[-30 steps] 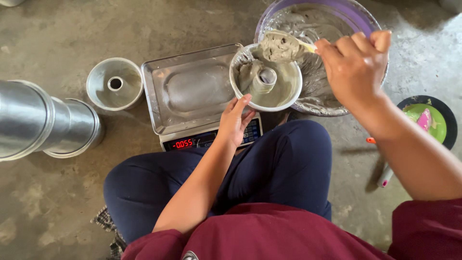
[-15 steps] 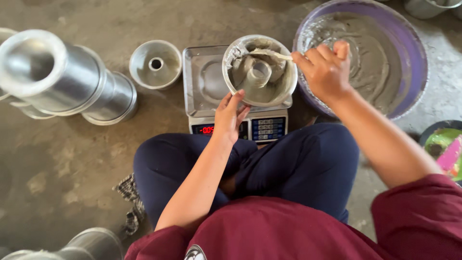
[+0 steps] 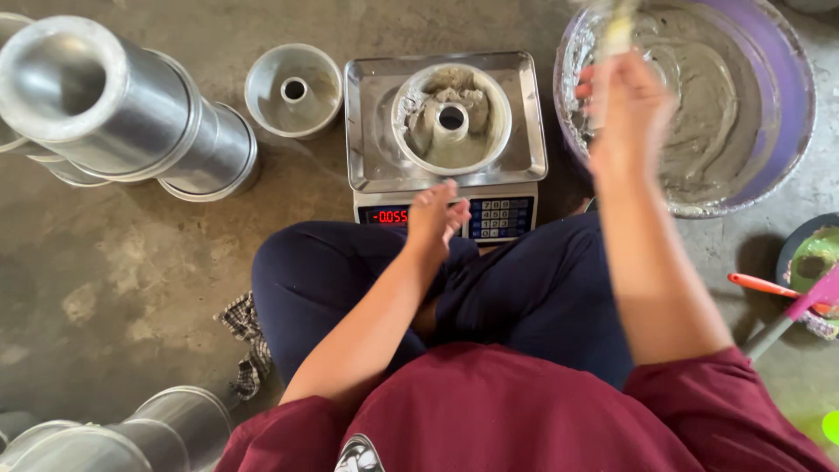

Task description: The person scoops a grey paste from a large bowl and fills several metal molds placed on a digital scale. They use a spatula to spread the paste evenly inside each mold, then set the filled molds aside.

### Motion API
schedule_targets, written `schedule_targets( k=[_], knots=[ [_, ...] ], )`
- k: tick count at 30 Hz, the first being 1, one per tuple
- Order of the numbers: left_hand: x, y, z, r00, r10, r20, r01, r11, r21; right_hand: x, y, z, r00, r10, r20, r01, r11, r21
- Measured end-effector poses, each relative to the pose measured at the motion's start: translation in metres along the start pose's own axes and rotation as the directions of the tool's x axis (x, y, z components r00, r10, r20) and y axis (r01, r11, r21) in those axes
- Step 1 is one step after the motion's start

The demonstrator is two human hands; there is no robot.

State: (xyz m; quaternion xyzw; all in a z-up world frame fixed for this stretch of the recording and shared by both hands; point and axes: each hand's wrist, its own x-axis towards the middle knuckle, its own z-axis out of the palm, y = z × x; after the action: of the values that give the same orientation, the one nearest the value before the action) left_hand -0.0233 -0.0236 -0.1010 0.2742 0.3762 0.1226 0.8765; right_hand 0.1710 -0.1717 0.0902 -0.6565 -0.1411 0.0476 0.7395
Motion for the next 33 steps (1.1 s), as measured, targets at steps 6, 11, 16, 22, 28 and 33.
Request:
schedule_targets(
  k=[6, 11, 16, 22, 28, 33],
  knots=[
    [-0.043, -0.032, 0.046, 0.984, -0.100, 0.148, 0.068, 0.976, 0.206, 0.020, -0.004, -0.105, 0.835, -0.532, 0.139, 0.439, 0.492, -0.752],
    [-0.049, -0.027, 0.073, 0.977, -0.015, 0.214, -0.035, 0.973, 0.230, 0.019, 0.036, -0.148, 0.818, -0.516, 0.255, 0.404, 0.200, -0.893],
    [-0.048, -0.021, 0.080, 0.981, -0.026, 0.193, -0.021, 0.971, 0.238, 0.022, 0.040, -0.150, 0.804, -0.539, 0.251, 0.425, 0.225, -0.877],
    [-0.044, -0.013, 0.069, 0.983, -0.012, 0.184, -0.027, 0.979, 0.204, 0.035, 0.043, -0.155, 0.808, -0.556, 0.193, 0.399, 0.276, -0.875],
    [-0.041, -0.011, 0.059, 0.986, -0.027, 0.162, -0.008, 0.977, 0.212, 0.040, 0.090, -0.171, 0.785, 0.557, 0.272, 0.432, -0.177, -0.884],
    [-0.038, -0.014, 0.059, 0.986, -0.037, 0.165, 0.001, 0.977, 0.213, 0.050, 0.098, -0.176, 0.873, 0.484, -0.068, 0.057, -0.239, -0.969]
  ],
)
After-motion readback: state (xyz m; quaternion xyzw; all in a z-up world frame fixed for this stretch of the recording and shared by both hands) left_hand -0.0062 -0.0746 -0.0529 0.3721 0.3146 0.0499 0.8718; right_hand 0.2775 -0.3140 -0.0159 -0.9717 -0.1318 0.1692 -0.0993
